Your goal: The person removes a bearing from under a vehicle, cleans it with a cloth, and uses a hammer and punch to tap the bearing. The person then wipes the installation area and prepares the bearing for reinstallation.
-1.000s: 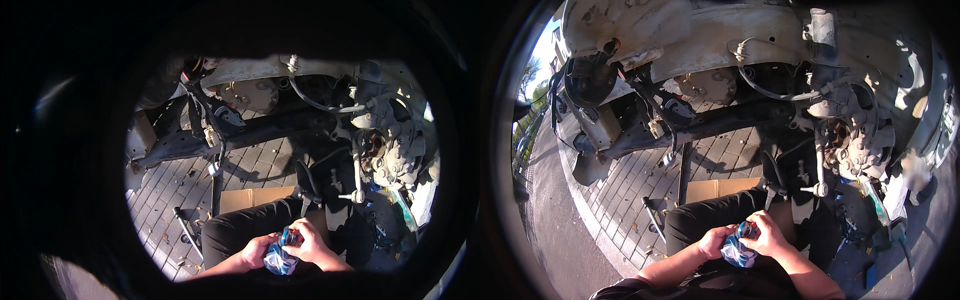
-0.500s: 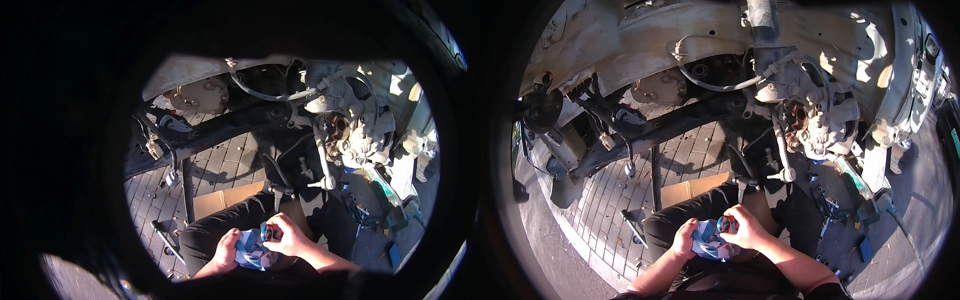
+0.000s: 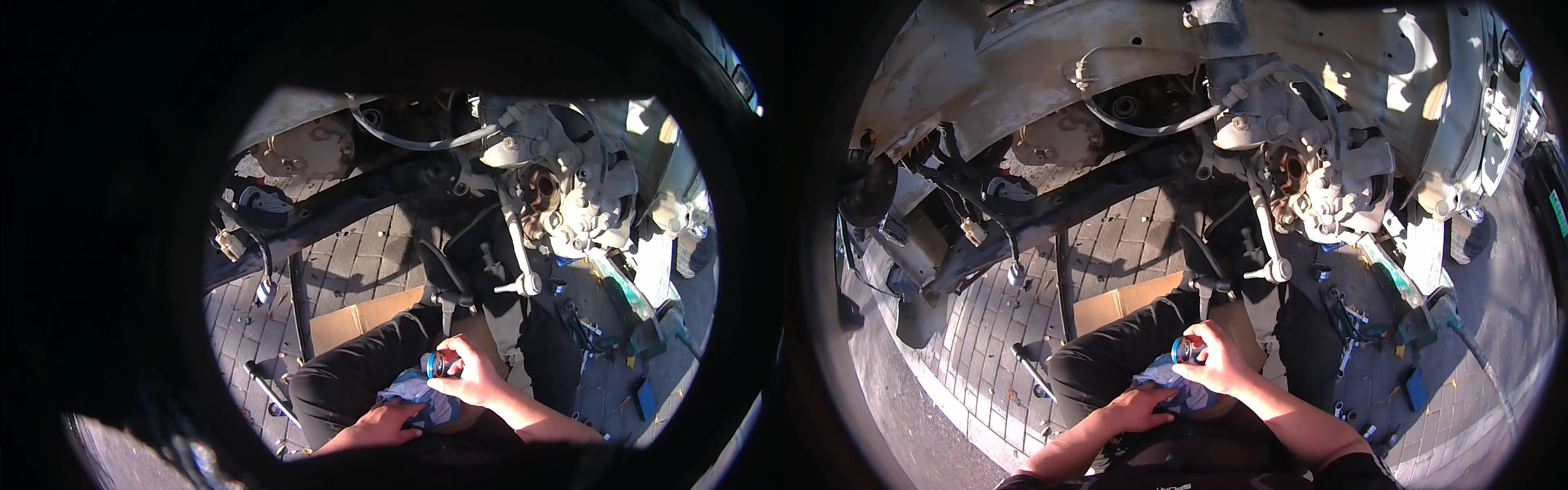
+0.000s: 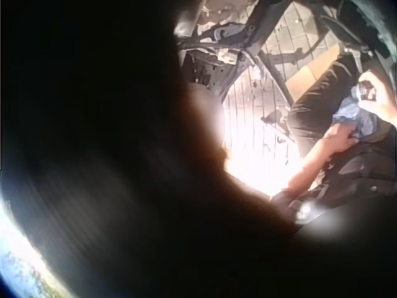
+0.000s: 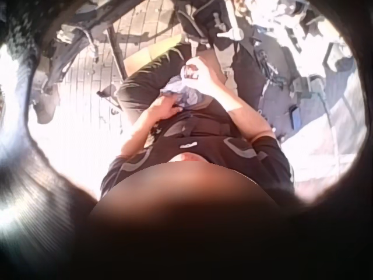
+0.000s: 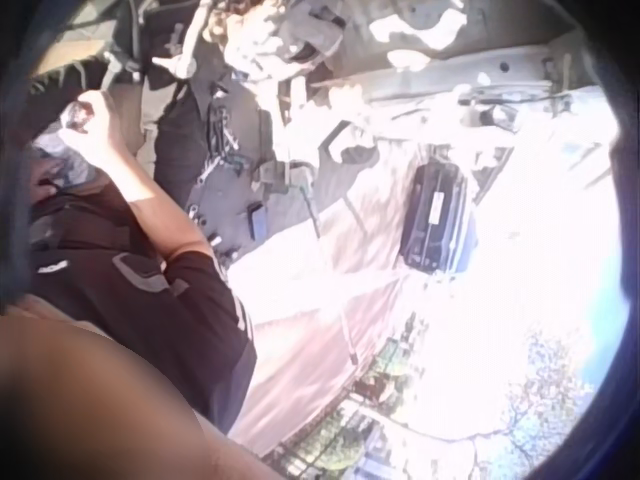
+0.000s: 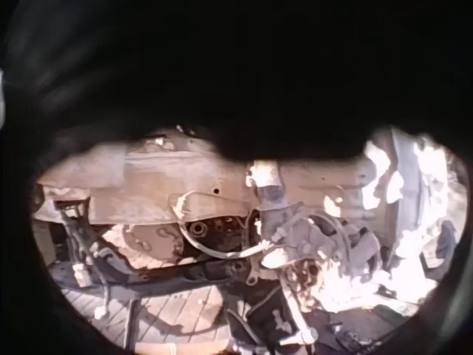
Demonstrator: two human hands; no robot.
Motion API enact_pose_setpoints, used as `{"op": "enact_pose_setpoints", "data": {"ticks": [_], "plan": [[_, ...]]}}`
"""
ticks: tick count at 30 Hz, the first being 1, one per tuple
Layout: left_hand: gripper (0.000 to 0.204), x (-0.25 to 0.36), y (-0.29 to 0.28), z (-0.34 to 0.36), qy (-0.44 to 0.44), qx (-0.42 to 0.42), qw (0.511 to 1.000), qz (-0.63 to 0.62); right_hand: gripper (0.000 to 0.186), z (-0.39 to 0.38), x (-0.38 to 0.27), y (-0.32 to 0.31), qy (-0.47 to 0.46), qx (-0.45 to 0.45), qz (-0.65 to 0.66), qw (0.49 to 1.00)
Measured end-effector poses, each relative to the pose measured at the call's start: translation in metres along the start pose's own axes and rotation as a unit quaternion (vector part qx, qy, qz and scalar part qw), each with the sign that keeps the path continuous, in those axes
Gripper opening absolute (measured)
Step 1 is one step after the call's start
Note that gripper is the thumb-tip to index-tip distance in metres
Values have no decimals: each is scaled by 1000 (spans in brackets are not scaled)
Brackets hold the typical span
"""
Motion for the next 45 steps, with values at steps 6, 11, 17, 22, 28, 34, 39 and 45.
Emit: {"op": "enact_pose_setpoints", "data": {"ticks": [6,11,17,22,28,34,39,45], "plan": [[53,-18,-79,6,-10,132,825,-550,63,8,-36,0,-68,-27,-102,992],[68,17,-103,23,113,47,710,-694,62,17,-67,2,-140,-33,-101,984],[77,31,-87,43,125,-9,615,-779,65,16,-83,-10,-177,10,-63,982],[79,28,-80,54,126,-3,605,-786,68,16,-83,-10,-186,12,-56,981],[76,25,-86,53,112,13,634,-765,77,19,-83,-5,-210,-28,-75,974],[65,11,-86,51,93,63,654,-748,73,14,-65,1,-188,-19,-47,981],[69,-50,-103,29,90,173,603,-773,62,0,26,38,9,-37,-137,990],[65,-118,-127,-13,98,253,592,-759,31,-54,82,152,-16,-280,-185,942]]}}
Point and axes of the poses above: each hand's wrist, its own z-axis towards the middle knuckle, its own y-axis out of the palm, x = y × z, the point moved 9 cm from there along z, towards the middle knuckle, and after that the axes turned 3 degrees about -y, right-handed, at the moved point
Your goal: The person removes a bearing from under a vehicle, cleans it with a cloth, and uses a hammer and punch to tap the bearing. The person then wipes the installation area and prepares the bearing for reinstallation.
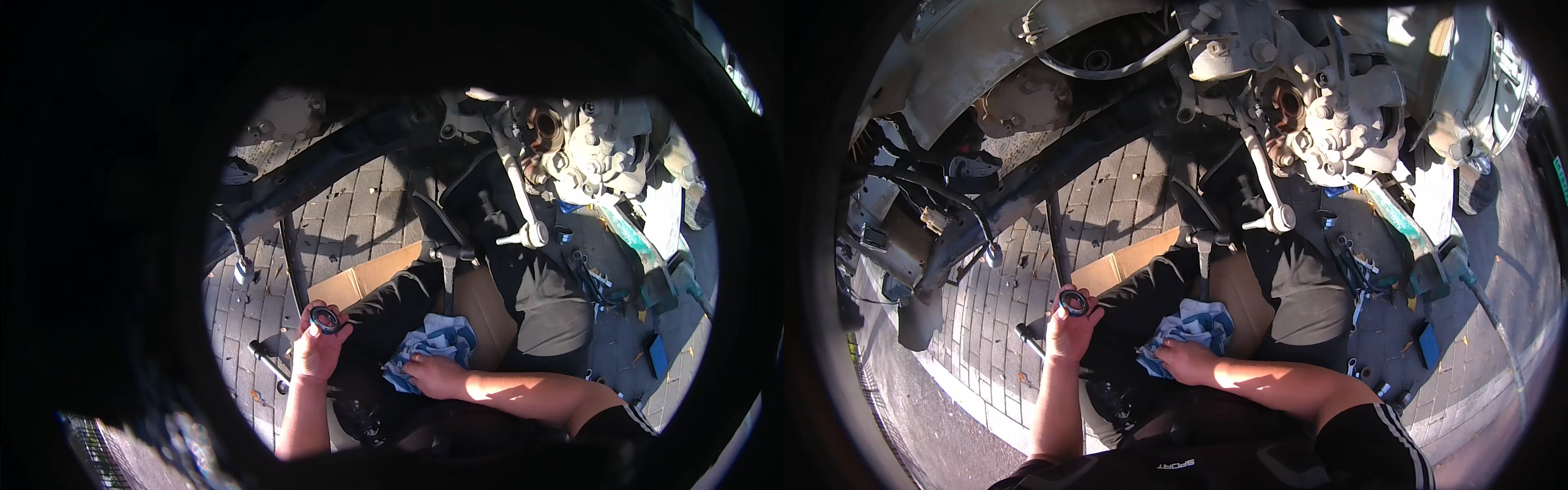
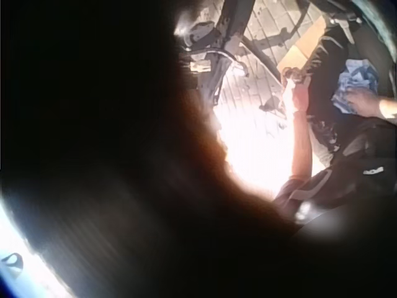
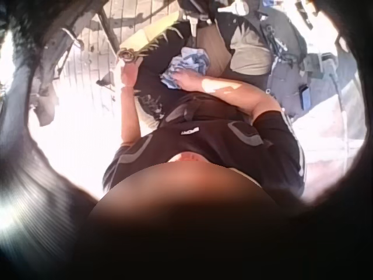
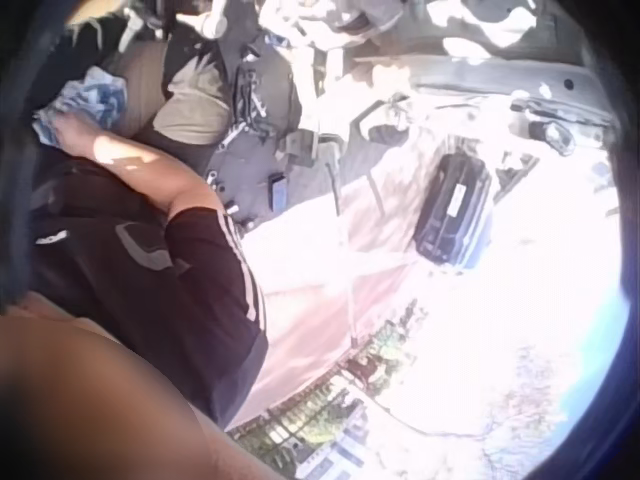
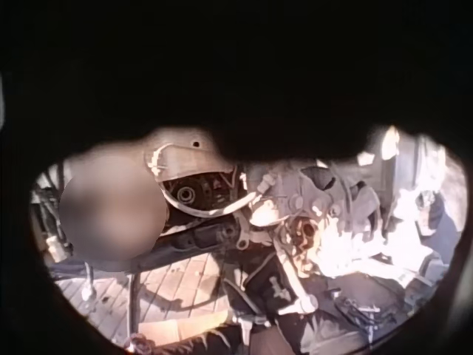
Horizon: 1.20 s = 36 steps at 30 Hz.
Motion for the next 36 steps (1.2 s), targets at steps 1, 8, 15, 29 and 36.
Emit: {"op": "enact_pose_setpoints", "data": {"ticks": [1,8,15,29,36], "plan": [[65,5,-6,-3,8,5,1000,11,27,1,-1,6,-11,-2,-4,1000],[65,16,-14,-24,34,-25,999,-16,28,19,5,-68,145,135,96,976],[61,8,-13,-18,35,-57,994,-81,25,73,-34,-276,13,372,688,623],[59,-5,-37,-16,-8,-37,998,-45,30,302,-25,-490,-148,737,188,632],[60,-6,-35,-21,-13,-37,998,-43,46,356,-14,-506,-228,650,-5,725]]}}
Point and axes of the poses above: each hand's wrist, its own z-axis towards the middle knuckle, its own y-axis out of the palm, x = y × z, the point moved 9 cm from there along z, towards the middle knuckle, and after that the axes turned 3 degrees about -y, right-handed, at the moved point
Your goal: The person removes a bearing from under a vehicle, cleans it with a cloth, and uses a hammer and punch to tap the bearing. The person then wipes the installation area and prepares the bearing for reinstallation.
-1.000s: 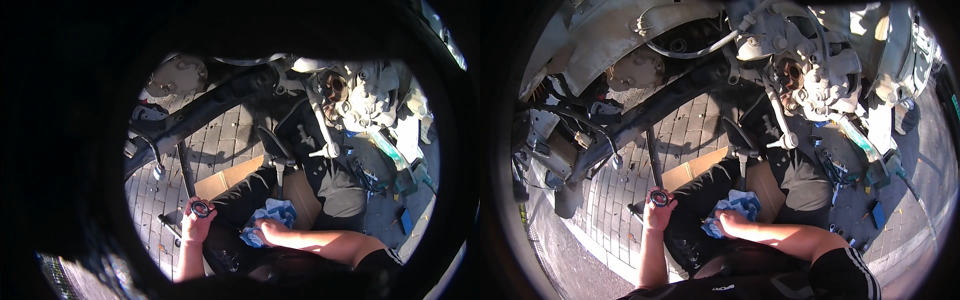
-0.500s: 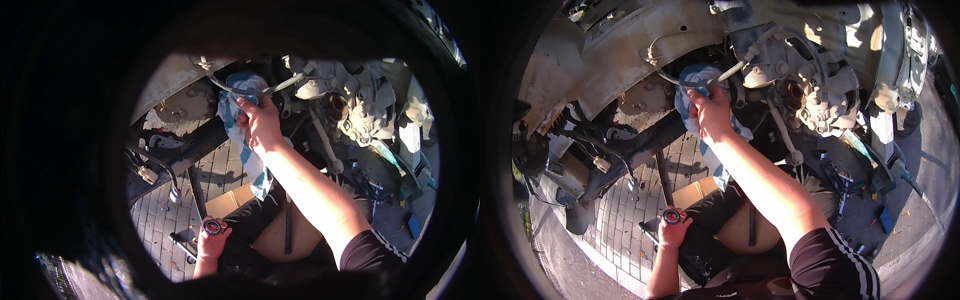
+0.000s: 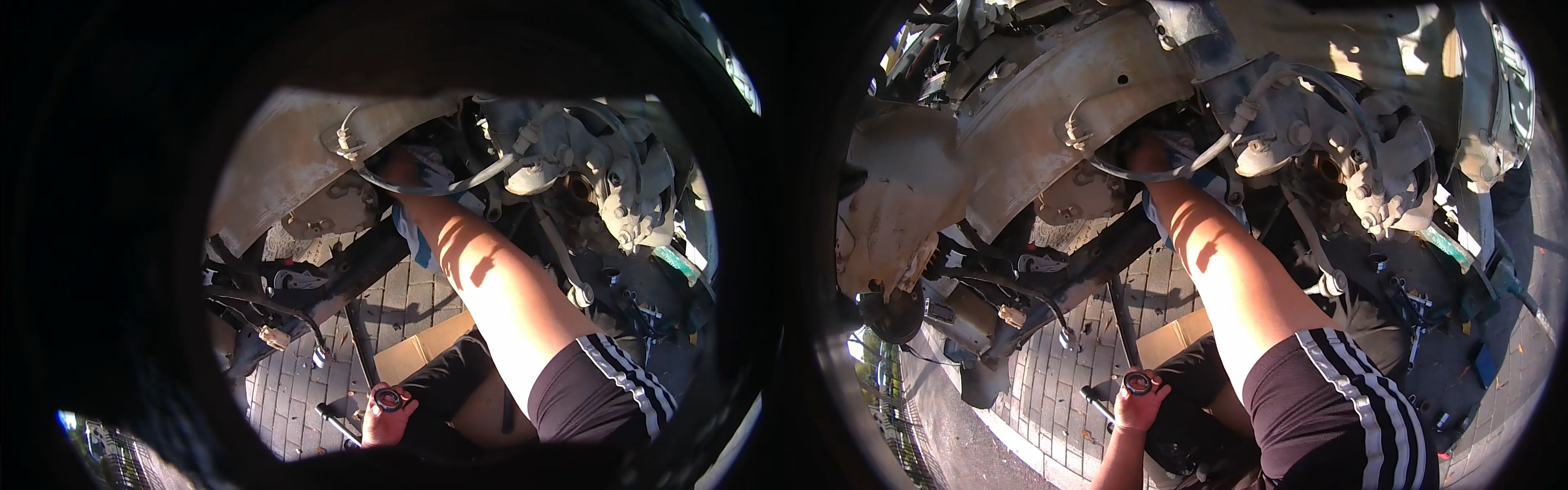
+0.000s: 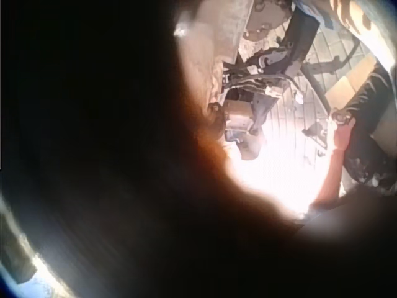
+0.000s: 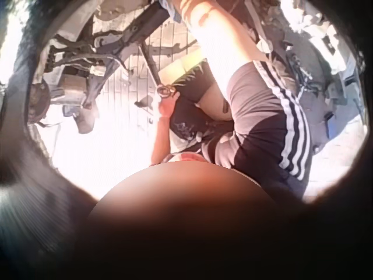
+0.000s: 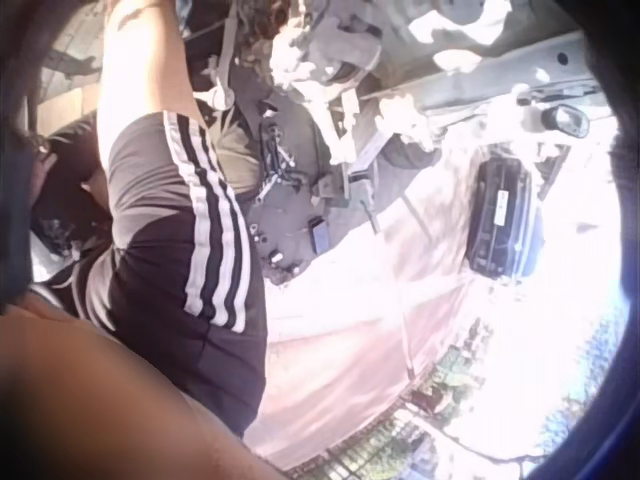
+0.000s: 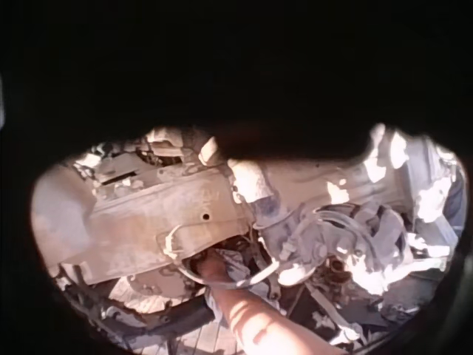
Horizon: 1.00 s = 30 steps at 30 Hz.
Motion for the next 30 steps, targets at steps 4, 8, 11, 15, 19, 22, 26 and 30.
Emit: {"op": "enact_pose_setpoints", "data": {"ticks": [4,8,11,15,19,22,26,30], "plan": [[61,-1,2,3,6,-1,1000,-12,51,-6,26,13,94,-140,-80,982],[60,-3,4,8,-4,-7,1000,2,55,-7,17,6,65,-225,-131,963],[60,-2,0,9,-6,3,1000,16,47,-13,15,3,81,-280,-208,934],[60,0,-3,9,-1,2,1000,-4,36,-10,8,0,58,-279,-280,917],[60,-1,-1,7,-2,2,1000,10,34,-15,14,11,98,-363,-364,852],[60,0,2,6,2,1,1000,0,33,-9,-5,9,43,-326,-414,849],[60,0,4,7,-1,-3,1000,8,35,-7,-22,1,-46,-269,-371,888],[61,0,5,8,-1,2,1000,5,40,-22,31,18,49,-372,-344,861]]}}
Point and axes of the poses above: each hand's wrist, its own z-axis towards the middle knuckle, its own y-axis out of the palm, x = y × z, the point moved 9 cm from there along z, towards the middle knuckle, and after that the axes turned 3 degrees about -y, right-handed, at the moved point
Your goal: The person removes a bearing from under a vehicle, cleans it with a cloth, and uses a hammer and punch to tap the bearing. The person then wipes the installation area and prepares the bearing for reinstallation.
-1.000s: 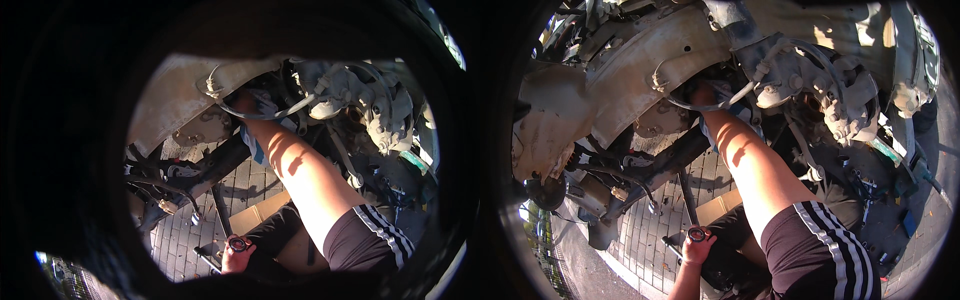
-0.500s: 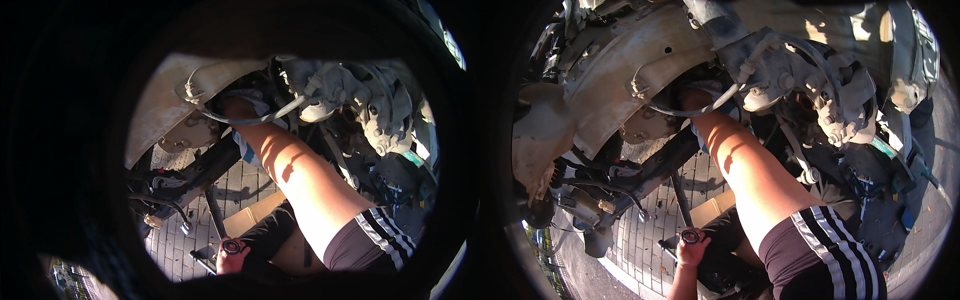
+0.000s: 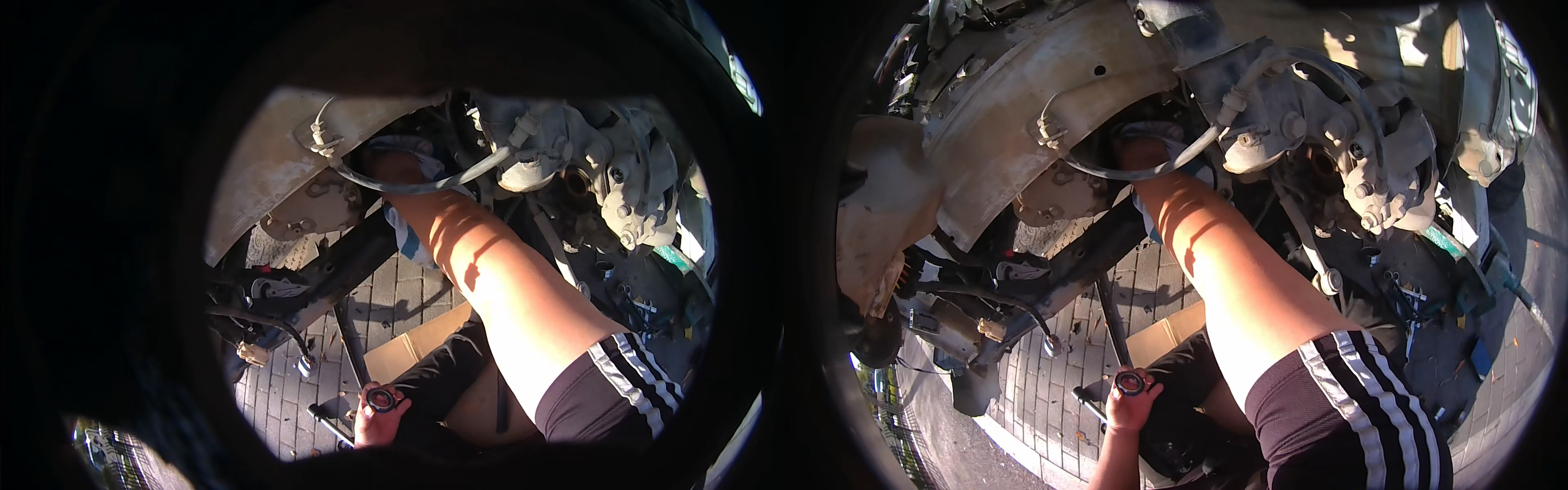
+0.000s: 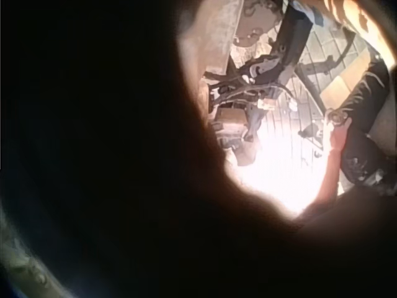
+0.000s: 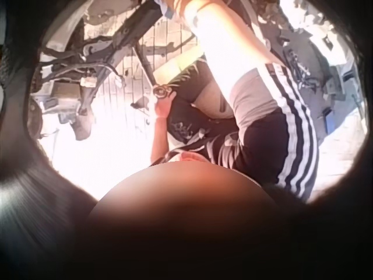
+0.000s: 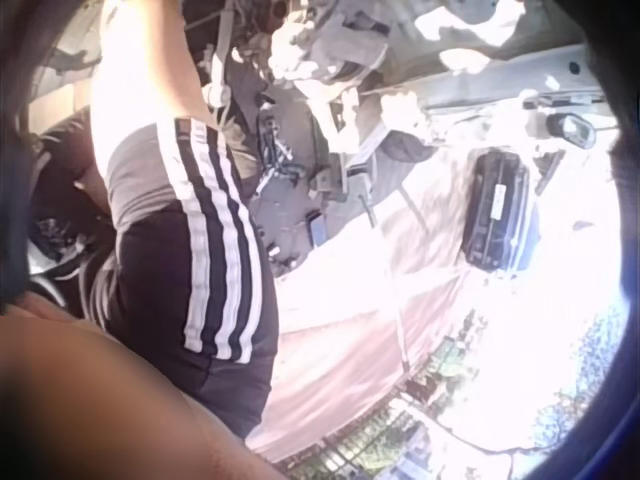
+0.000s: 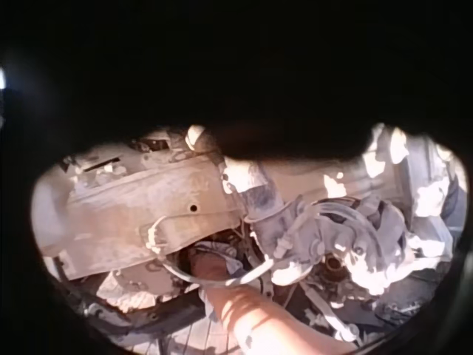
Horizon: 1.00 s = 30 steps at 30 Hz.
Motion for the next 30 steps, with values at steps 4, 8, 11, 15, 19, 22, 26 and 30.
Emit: {"op": "enact_pose_setpoints", "data": {"ticks": [4,8,11,15,19,22,26,30], "plan": [[60,1,1,0,12,1,1000,-6,42,30,11,18,-30,65,46,996],[59,1,1,5,1,-4,1000,-5,47,31,33,27,67,56,172,981],[58,0,-1,7,-8,-2,1000,-8,28,-2,13,-16,37,259,193,946],[57,1,-4,5,2,3,1000,-18,30,-28,-12,-34,35,179,74,980],[58,0,-7,3,-3,8,1000,-2,24,-44,2,-42,108,75,87,987],[59,-1,-8,4,-5,7,1000,0,25,-50,10,-54,122,111,71,984],[59,-1,-6,5,-6,0,1000,-3,27,-43,10,-57,90,168,35,981],[59,-1,-5,3,-4,6,1000,-7,34,-36,1,-54,-1,239,-2,971]]}}
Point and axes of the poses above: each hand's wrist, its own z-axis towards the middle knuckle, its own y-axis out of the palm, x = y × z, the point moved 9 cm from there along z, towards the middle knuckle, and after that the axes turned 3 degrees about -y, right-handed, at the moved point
